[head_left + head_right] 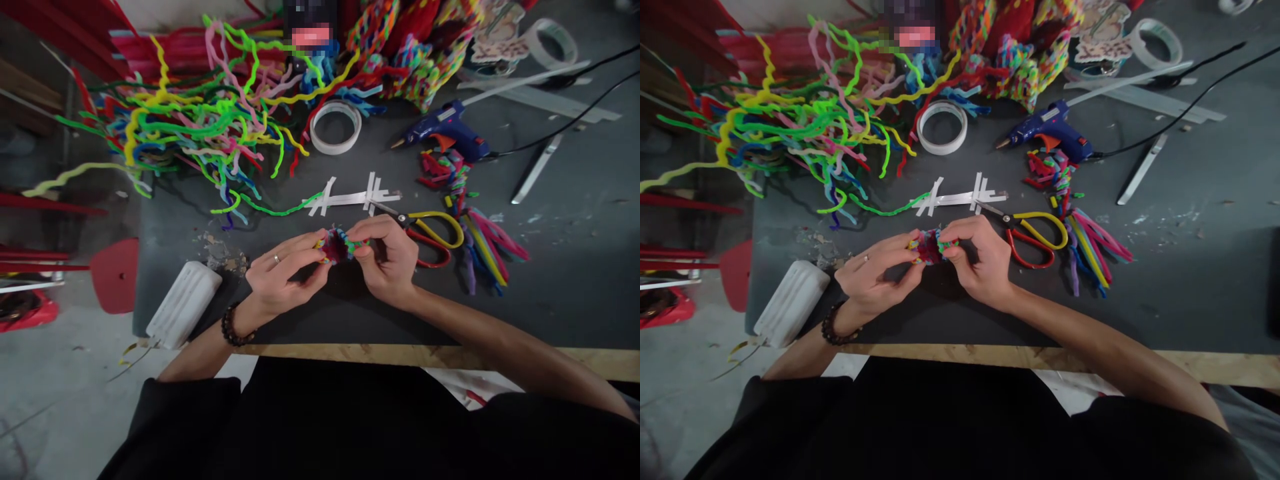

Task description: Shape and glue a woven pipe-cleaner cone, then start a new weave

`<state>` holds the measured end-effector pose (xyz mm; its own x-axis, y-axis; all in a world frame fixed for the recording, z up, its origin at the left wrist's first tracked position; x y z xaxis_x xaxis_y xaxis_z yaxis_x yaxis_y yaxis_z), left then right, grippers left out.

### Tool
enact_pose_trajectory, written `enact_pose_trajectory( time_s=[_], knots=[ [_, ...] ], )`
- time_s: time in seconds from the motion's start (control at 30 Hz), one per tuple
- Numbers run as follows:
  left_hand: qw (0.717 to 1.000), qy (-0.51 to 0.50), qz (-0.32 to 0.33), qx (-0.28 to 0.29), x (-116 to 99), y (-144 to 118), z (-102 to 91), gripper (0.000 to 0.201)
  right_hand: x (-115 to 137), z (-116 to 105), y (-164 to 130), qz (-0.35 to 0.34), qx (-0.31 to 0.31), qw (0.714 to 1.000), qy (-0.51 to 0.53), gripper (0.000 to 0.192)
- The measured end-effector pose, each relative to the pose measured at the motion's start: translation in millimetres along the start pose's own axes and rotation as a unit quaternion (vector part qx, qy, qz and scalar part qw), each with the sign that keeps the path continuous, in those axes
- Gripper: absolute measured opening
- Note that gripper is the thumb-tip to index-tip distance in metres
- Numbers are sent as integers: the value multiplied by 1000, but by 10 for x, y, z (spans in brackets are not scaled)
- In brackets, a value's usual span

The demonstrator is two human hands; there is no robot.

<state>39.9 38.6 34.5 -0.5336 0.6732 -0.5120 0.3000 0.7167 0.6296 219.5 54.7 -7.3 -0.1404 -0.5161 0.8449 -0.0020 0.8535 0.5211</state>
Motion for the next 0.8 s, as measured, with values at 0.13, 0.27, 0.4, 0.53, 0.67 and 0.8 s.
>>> enact_pose_trajectory(
  time_s=[0.13, 0.27, 0.4, 0.53, 0.67, 0.8],
  knots=[
    [999, 13, 13, 43, 15, 21, 57, 33, -11, -15, 4, 12, -10, 1000, -9, 9],
    [997, 42, 36, 56, 14, -28, 106, 36, -19, -36, 14, 17, -25, 999, -26, 12],
    [997, 46, 34, 57, 14, -55, 112, 29, -27, -43, 12, 14, -32, 999, -30, 13],
    [999, 23, 12, 43, 30, -20, 86, 24, -33, -49, 5, 7, -42, 999, -10, 11],
    [1000, 7, -14, 23, 63, 14, 56, 18, -41, -49, -2, 5, -47, 999, -17, 13],
    [1000, 3, -17, 24, 57, 15, 56, 20, -51, -52, -1, 11, -54, 998, -10, 12]
  ],
)
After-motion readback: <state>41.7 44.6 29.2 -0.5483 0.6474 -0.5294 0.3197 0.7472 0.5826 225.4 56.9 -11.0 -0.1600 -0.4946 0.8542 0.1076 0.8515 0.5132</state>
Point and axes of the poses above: each hand's wrist, its own y-axis towards the middle knuckle, its own z-axis out of the palm, x = y × z, the point moved 7 cm from there along y, towards the middle knuckle, and after that the axes turned 1 degree about -z, right-handed, at the moved point
